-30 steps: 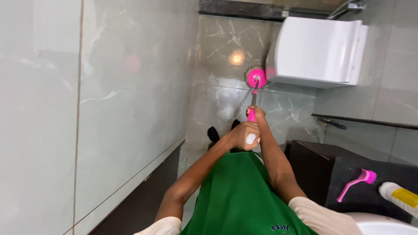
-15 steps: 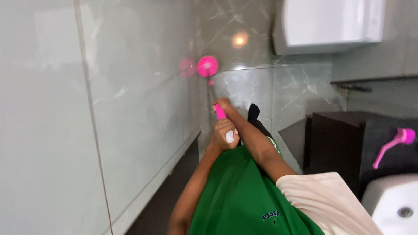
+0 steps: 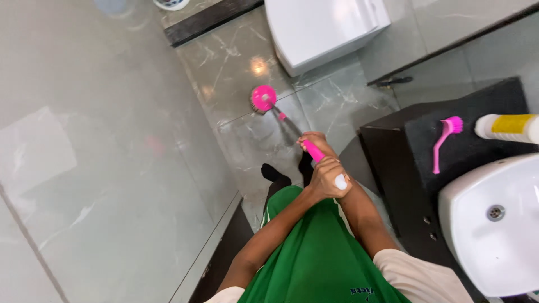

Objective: Mopping the bathroom floor using a spin mop and placing a mat.

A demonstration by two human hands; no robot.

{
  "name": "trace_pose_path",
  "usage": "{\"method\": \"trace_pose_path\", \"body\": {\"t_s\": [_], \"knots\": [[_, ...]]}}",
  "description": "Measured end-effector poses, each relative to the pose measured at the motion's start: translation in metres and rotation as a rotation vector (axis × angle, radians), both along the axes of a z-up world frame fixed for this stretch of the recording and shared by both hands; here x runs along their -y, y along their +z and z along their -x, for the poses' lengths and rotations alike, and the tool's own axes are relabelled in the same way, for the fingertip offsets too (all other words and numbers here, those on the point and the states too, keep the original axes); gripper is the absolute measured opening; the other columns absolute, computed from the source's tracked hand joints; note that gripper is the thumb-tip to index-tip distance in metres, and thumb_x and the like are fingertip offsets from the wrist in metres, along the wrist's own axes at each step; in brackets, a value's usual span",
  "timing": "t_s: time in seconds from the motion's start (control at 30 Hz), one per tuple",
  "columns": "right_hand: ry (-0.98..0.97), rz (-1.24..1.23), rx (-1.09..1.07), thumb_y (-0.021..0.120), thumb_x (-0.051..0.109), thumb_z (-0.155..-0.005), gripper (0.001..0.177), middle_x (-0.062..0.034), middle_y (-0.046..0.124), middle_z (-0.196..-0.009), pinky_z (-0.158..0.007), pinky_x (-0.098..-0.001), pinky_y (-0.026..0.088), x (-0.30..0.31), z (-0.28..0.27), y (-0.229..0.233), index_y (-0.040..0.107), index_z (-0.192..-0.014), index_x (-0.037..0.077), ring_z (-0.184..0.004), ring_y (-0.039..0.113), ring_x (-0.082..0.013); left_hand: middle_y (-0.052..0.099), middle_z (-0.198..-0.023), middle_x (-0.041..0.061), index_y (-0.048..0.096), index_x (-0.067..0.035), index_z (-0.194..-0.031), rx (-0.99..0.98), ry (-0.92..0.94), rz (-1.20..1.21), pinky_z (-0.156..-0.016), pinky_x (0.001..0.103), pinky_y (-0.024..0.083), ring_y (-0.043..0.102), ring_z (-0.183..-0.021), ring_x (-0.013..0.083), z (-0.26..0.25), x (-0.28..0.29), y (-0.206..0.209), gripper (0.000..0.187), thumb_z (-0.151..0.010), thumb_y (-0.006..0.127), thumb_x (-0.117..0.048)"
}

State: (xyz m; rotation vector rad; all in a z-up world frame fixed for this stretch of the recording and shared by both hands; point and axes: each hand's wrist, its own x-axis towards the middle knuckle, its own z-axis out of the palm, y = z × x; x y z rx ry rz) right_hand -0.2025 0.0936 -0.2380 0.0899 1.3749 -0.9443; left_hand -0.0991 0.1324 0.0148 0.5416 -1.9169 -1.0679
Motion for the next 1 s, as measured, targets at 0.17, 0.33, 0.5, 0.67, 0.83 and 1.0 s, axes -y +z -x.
{"method": "trace_pose_path", "body": {"t_s": [0.17, 0.33, 0.5, 0.67, 0.83, 1.0], "knots": [[-0.06, 0.116, -0.177, 0.066, 0.001, -0.092, 0.009, -0.0153, 0.071, -0.078, -0.052, -0.0301, 0.055, -0.032, 0.116, -0.04, 0.072, -0.092, -0.006, -0.056, 0.065, -0.0181, 0.059, -0.072, 0.012, 0.057, -0.003, -0.07, -0.067, -0.27, -0.061, -0.1, 0.048, 0.054, 0.062, -0.075, 0.0322, 0.057, 0.01, -0.004, 0.012, -0.07, 0.069, -0.003], [-0.284, -0.055, -0.284, 0.068, -0.003, -0.088, 0.006, -0.0127, 0.068, -0.073, -0.046, -0.0325, 0.055, -0.038, 0.205, -0.099, 0.065, -0.085, 0.001, -0.051, 0.065, -0.0185, 0.061, -0.08, 0.011, 0.058, -0.004, -0.076, -0.038, -0.454, -0.137, -0.104, 0.047, 0.05, 0.063, -0.087, 0.0314, 0.107, 0.034, -0.026, 0.013, -0.071, 0.069, -0.002], [-0.404, -0.044, -0.227, 0.07, -0.002, -0.089, 0.015, -0.0111, 0.067, -0.07, -0.045, -0.0311, 0.053, -0.044, 0.197, -0.104, 0.059, -0.08, 0.002, -0.05, 0.063, -0.0175, 0.06, -0.082, 0.012, 0.058, -0.004, -0.078, -0.019, -0.523, -0.086, -0.094, 0.044, 0.053, 0.062, -0.089, 0.0347, 0.115, 0.034, -0.046, 0.013, -0.077, 0.071, -0.001], [-0.396, 0.043, -0.237, 0.064, -0.002, -0.092, 0.007, -0.0128, 0.068, -0.075, -0.047, -0.0303, 0.054, -0.035, 0.14, -0.042, 0.065, -0.085, -0.001, -0.054, 0.064, -0.0172, 0.06, -0.077, 0.012, 0.057, -0.003, -0.072, 0.078, -0.382, -0.07, -0.077, 0.042, 0.054, 0.062, -0.078, 0.0342, 0.082, 0.03, -0.034, 0.011, -0.074, 0.068, -0.002], [-0.284, 0.069, -0.074, 0.065, 0.002, -0.092, 0.007, -0.0148, 0.07, -0.076, -0.049, -0.0329, 0.054, -0.054, 0.096, -0.057, 0.067, -0.088, -0.003, -0.055, 0.064, -0.0202, 0.061, -0.075, 0.012, 0.06, -0.004, -0.07, 0.181, -0.363, -0.061, -0.074, 0.042, 0.053, 0.063, -0.076, 0.0327, 0.068, 0.012, 0.017, 0.01, -0.073, 0.07, -0.005], [-0.114, 0.038, 0.011, 0.068, 0.002, -0.09, 0.009, -0.0162, 0.07, -0.077, -0.051, -0.034, 0.054, -0.042, 0.055, -0.044, 0.068, -0.086, -0.006, -0.057, 0.065, -0.0216, 0.062, -0.073, 0.013, 0.058, -0.004, -0.068, 0.244, -0.329, -0.05, -0.074, 0.044, 0.05, 0.063, -0.074, 0.0337, 0.067, 0.008, 0.039, 0.016, -0.072, 0.073, -0.008]]}}
